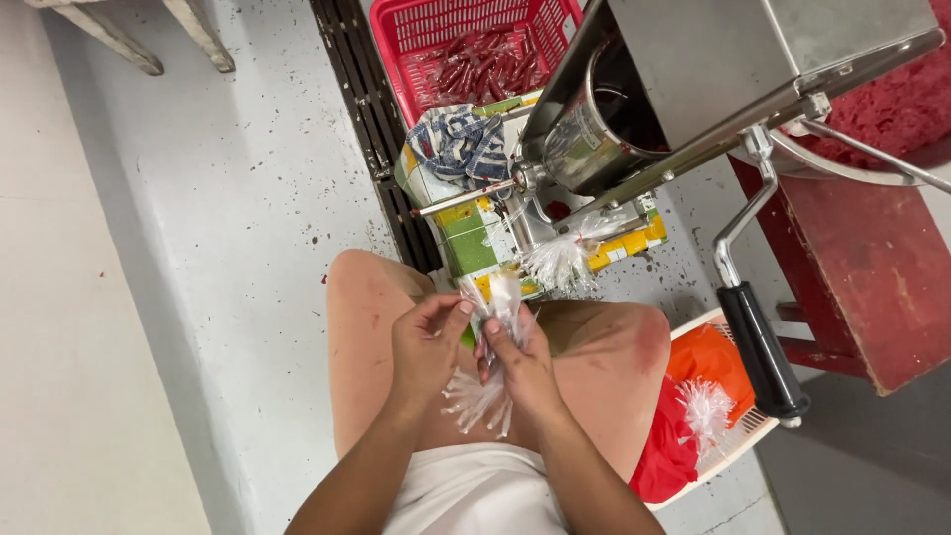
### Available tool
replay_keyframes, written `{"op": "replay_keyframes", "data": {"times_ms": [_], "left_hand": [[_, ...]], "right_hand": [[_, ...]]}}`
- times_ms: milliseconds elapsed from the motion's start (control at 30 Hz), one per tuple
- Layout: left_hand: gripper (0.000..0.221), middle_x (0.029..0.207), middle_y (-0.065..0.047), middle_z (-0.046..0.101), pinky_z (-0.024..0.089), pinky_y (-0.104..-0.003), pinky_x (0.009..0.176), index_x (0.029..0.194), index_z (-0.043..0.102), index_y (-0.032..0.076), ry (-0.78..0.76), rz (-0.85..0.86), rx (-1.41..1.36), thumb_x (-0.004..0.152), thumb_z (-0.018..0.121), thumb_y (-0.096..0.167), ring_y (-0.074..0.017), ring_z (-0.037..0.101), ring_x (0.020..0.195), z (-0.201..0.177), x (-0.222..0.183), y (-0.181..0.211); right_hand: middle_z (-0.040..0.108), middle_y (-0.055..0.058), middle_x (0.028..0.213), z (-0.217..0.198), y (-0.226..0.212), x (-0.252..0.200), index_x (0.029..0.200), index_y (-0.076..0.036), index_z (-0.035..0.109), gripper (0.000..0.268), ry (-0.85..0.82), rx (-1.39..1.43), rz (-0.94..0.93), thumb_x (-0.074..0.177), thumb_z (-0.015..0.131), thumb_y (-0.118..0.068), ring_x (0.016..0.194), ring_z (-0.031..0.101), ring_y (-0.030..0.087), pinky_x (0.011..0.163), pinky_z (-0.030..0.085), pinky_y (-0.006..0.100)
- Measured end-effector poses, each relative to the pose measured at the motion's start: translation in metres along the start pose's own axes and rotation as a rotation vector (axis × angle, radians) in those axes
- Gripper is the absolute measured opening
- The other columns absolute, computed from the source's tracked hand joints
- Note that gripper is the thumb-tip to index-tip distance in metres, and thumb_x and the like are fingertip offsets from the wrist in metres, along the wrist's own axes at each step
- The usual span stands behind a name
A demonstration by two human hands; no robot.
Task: Operating a manual sausage stuffer to fill casings with meat mixture
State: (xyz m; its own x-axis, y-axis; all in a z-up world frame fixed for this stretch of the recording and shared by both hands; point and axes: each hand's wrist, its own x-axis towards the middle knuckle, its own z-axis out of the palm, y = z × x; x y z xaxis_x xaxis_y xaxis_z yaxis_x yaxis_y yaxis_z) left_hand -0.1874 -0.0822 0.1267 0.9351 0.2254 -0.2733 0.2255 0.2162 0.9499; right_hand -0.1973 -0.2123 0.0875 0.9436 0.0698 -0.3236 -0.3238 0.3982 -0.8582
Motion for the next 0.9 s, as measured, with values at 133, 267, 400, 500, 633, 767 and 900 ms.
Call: {"op": "replay_keyframes", "data": {"times_ms": [133, 267, 400, 500, 633, 767, 900], "left_hand": [[0.029, 0.082, -0.014, 0.067, 0.055, -0.038, 0.054, 0.119, 0.07, -0.001, -0.136, -0.079, -0.262, 0.094, 0.072, 0.012, -0.0184, 0.059, 0.065, -0.003, 0.005, -0.006], [0.019, 0.062, -0.014, 0.061, 0.055, -0.034, 0.038, 0.108, 0.078, -0.002, -0.139, -0.133, -0.279, 0.097, 0.068, 0.009, -0.017, 0.056, 0.046, -0.002, 0.007, -0.014], [0.025, 0.063, -0.021, 0.065, 0.054, -0.04, 0.03, 0.115, 0.075, -0.005, -0.116, -0.108, -0.335, 0.099, 0.063, 0.01, -0.0217, 0.059, 0.048, -0.006, 0.016, -0.019], [0.036, 0.127, -0.025, 0.068, 0.061, -0.046, 0.038, 0.137, 0.062, -0.002, -0.176, -0.135, -0.407, 0.102, 0.056, 0.009, -0.0296, 0.069, 0.072, -0.008, 0.017, -0.029], [0.031, 0.093, -0.024, 0.074, 0.056, -0.037, 0.035, 0.118, 0.071, -0.008, -0.099, -0.232, -0.482, 0.096, 0.068, 0.014, -0.0253, 0.067, 0.054, 0.0, 0.009, -0.018], [0.03, 0.09, -0.027, 0.075, 0.054, -0.036, 0.03, 0.114, 0.073, -0.006, -0.041, -0.207, -0.481, 0.1, 0.064, 0.019, -0.0309, 0.07, 0.056, -0.004, 0.027, -0.063], [0.015, 0.085, -0.012, 0.08, 0.061, -0.034, 0.078, 0.104, 0.083, 0.014, 0.065, 0.072, 0.134, 0.09, 0.083, 0.02, -0.0141, 0.071, 0.083, -0.032, 0.073, -0.058]], "right_hand": [[0.061, 0.021, 0.062, 0.006, 0.0, -0.001, 0.112, 0.004, 0.053, 0.018, -0.011, -0.016, -0.026, 0.099, 0.061, -0.005, 0.035, 0.058, 0.025, 0.033, 0.05, 0.032], [0.067, 0.022, 0.068, 0.015, -0.012, -0.003, 0.113, 0.004, 0.053, 0.019, 0.016, -0.103, -0.037, 0.097, 0.063, -0.001, 0.038, 0.062, 0.025, 0.034, 0.052, 0.033], [0.069, 0.022, 0.07, 0.002, 0.005, -0.004, 0.106, 0.003, 0.057, 0.017, 0.096, -0.115, -0.051, 0.094, 0.068, -0.001, 0.04, 0.066, 0.025, 0.034, 0.055, 0.032], [0.067, 0.021, 0.071, -0.009, 0.02, -0.001, 0.101, 0.004, 0.058, 0.013, 0.109, -0.065, -0.067, 0.094, 0.068, 0.001, 0.043, 0.067, 0.027, 0.036, 0.057, 0.034], [0.069, 0.022, 0.069, -0.01, 0.028, 0.0, 0.095, 0.006, 0.06, 0.014, 0.141, -0.109, -0.142, 0.089, 0.073, 0.004, 0.044, 0.07, 0.029, 0.036, 0.058, 0.035], [0.068, 0.023, 0.06, -0.004, 0.02, -0.004, 0.088, 0.008, 0.062, 0.014, 0.16, -0.154, -0.136, 0.088, 0.076, 0.004, 0.044, 0.068, 0.026, 0.039, 0.057, 0.036], [0.073, 0.017, 0.076, 0.0, -0.017, 0.004, 0.097, 0.004, 0.064, 0.01, 0.317, -0.188, -0.02, 0.095, 0.069, -0.005, 0.055, 0.068, 0.02, 0.049, 0.059, 0.032]]}}
